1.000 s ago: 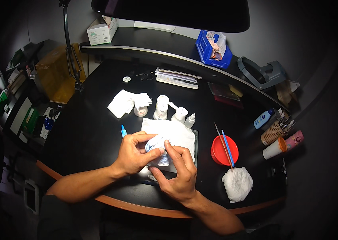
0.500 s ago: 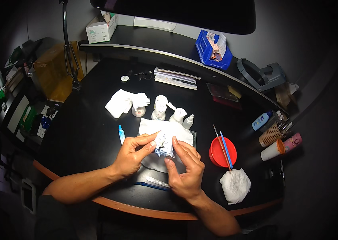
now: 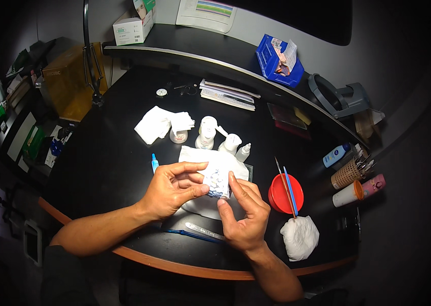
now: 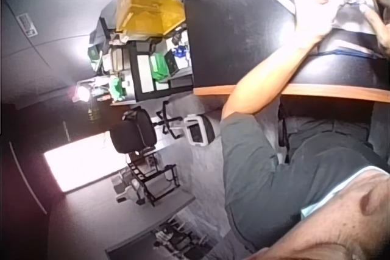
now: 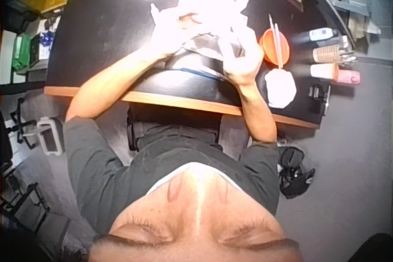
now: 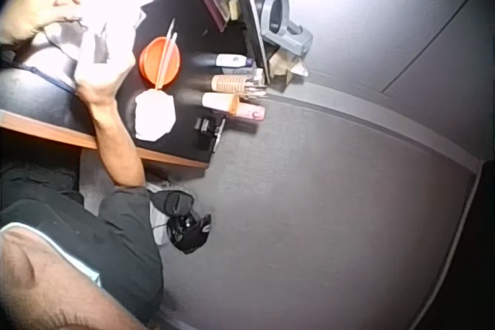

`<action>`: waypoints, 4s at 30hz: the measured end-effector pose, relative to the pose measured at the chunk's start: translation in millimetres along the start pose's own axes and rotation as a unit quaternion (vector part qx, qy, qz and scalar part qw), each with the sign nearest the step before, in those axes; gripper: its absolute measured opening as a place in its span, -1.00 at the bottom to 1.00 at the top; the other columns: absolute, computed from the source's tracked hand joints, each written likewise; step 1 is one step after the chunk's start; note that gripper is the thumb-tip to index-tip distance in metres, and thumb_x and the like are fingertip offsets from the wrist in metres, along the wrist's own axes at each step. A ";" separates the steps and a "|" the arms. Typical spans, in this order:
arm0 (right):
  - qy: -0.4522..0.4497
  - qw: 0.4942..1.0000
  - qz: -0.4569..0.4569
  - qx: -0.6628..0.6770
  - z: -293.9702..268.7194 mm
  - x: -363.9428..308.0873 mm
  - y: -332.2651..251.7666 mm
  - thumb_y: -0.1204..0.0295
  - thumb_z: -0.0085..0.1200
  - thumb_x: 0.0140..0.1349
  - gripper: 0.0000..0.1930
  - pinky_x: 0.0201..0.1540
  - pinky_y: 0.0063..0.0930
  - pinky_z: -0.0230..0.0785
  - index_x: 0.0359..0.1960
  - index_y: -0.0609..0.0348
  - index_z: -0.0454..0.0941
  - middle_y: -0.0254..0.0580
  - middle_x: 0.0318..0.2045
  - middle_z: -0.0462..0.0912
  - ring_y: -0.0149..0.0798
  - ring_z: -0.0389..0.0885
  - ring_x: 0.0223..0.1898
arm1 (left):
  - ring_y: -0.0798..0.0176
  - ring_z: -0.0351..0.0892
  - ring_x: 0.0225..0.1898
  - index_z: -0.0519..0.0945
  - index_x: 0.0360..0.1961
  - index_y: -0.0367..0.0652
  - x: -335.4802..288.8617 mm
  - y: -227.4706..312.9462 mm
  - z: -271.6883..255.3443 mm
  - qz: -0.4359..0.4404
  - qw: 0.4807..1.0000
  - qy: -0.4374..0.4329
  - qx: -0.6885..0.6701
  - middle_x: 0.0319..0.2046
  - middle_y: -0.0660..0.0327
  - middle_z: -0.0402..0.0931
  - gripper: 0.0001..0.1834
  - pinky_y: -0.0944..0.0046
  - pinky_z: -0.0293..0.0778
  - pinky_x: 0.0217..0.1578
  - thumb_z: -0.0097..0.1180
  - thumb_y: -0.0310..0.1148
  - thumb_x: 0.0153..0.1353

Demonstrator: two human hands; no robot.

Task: The person handles a blue dental retainer and a white dental model, separating them and then using a metal dental tool to adjust or clean the retainer. The person repeatedly inspects the retainer and model, rotating them in hand and using the tool on specific areas of the retainer.

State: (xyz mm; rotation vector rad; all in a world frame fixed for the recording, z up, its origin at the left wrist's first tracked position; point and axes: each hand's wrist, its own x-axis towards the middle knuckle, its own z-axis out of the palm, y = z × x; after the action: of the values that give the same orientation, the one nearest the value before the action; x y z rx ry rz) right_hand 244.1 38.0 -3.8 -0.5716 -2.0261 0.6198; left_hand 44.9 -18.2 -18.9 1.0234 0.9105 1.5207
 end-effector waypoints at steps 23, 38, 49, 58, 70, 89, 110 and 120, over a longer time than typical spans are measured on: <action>-0.025 0.999 -0.006 0.020 -3.5 2.8 -3.4 0.60 0.28 0.10 -0.41 0.02 -0.38 0.42 0.24 0.49 0.52 -0.02 -0.22 0.68 -0.21 0.56 -0.13 | 0.48 0.65 -0.29 0.55 0.14 -0.41 5.2 0.6 -5.7 -0.072 0.994 -0.033 -0.070 -0.31 0.16 0.73 -0.50 0.43 0.59 -0.24 0.42 -0.39 0.26; -0.013 0.999 -0.039 -0.004 -3.0 4.8 -2.2 0.64 0.32 0.02 -0.41 0.04 -0.36 0.45 0.20 0.39 0.59 -0.02 -0.19 0.71 -0.16 0.59 -0.10 | 0.48 0.64 -0.20 0.59 0.20 -0.36 7.1 -2.5 -8.0 -0.048 0.995 -0.026 -0.083 -0.19 0.15 0.71 -0.46 0.46 0.60 -0.14 0.45 -0.51 0.19; -0.009 1.000 -0.028 -0.005 -3.7 5.4 -4.4 0.64 0.29 0.05 -0.42 0.12 -0.30 0.45 0.21 0.37 0.59 0.02 -0.13 0.73 -0.09 0.62 -0.02 | 0.51 0.60 -0.23 0.67 0.12 -0.29 6.3 -0.2 -6.6 0.149 0.983 -0.026 0.101 -0.24 0.23 0.68 -0.56 0.50 0.53 -0.24 0.43 -0.56 0.19; -0.027 0.999 -0.021 0.012 -2.8 5.3 -1.9 0.62 0.29 0.10 -0.41 0.13 -0.30 0.42 0.25 0.39 0.54 0.04 -0.10 0.72 -0.12 0.61 -0.03 | 0.54 0.56 -0.25 0.68 0.12 -0.30 7.6 -5.9 -8.5 0.095 0.993 -0.019 0.060 -0.25 0.26 0.66 -0.58 0.52 0.50 -0.27 0.42 -0.53 0.22; -0.014 0.998 -0.046 -0.038 -2.3 5.3 -6.8 0.60 0.40 0.01 -0.40 -0.10 -0.43 0.46 0.19 0.43 0.59 -0.08 -0.27 0.71 -0.23 0.57 -0.17 | 0.45 0.61 -0.14 0.56 0.26 -0.31 6.3 -2.2 -5.2 0.019 0.998 -0.061 0.026 0.00 0.11 0.69 -0.57 0.41 0.57 -0.08 0.22 -0.47 0.40; -0.010 0.998 -0.046 -0.050 -3.4 8.1 -6.4 0.59 0.39 -0.08 -0.41 -0.17 -0.43 0.46 0.11 0.40 0.65 -0.11 -0.36 0.71 -0.24 0.58 -0.25 | 0.40 0.59 -0.06 0.54 0.28 -0.34 12.2 -4.6 -16.9 -0.039 0.991 -0.123 0.035 0.04 0.12 0.65 -0.57 0.35 0.54 -0.03 0.13 -0.37 0.47; -0.027 0.993 -0.108 -0.049 -3.7 3.9 -9.4 0.33 0.10 0.09 -0.53 -0.32 -0.41 0.20 -0.01 0.40 0.70 -0.20 -0.55 0.52 -0.29 0.30 -0.45 | 0.38 0.66 -0.11 0.53 0.27 -0.34 10.7 -1.7 -12.2 -0.018 0.989 -0.133 -0.064 -0.03 0.13 0.68 -0.60 0.35 0.55 -0.07 0.06 -0.40 0.49; -0.027 0.995 -0.094 -0.023 -6.9 6.2 -9.7 0.47 0.08 -0.08 -0.63 -0.37 -0.44 0.25 -0.19 0.37 0.69 -0.15 -0.52 0.57 -0.29 0.37 -0.45 | 0.37 0.63 -0.08 0.50 0.29 -0.40 -0.1 2.1 -3.1 -0.079 0.988 -0.127 -0.042 -0.05 0.11 0.65 -0.56 0.37 0.55 -0.05 0.09 -0.36 0.49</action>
State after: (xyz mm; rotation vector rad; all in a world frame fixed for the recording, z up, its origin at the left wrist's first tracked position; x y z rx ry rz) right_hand 245.7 35.7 9.4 -0.3875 -2.1208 0.4814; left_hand 41.3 -18.7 -18.1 1.0327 0.7239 1.2525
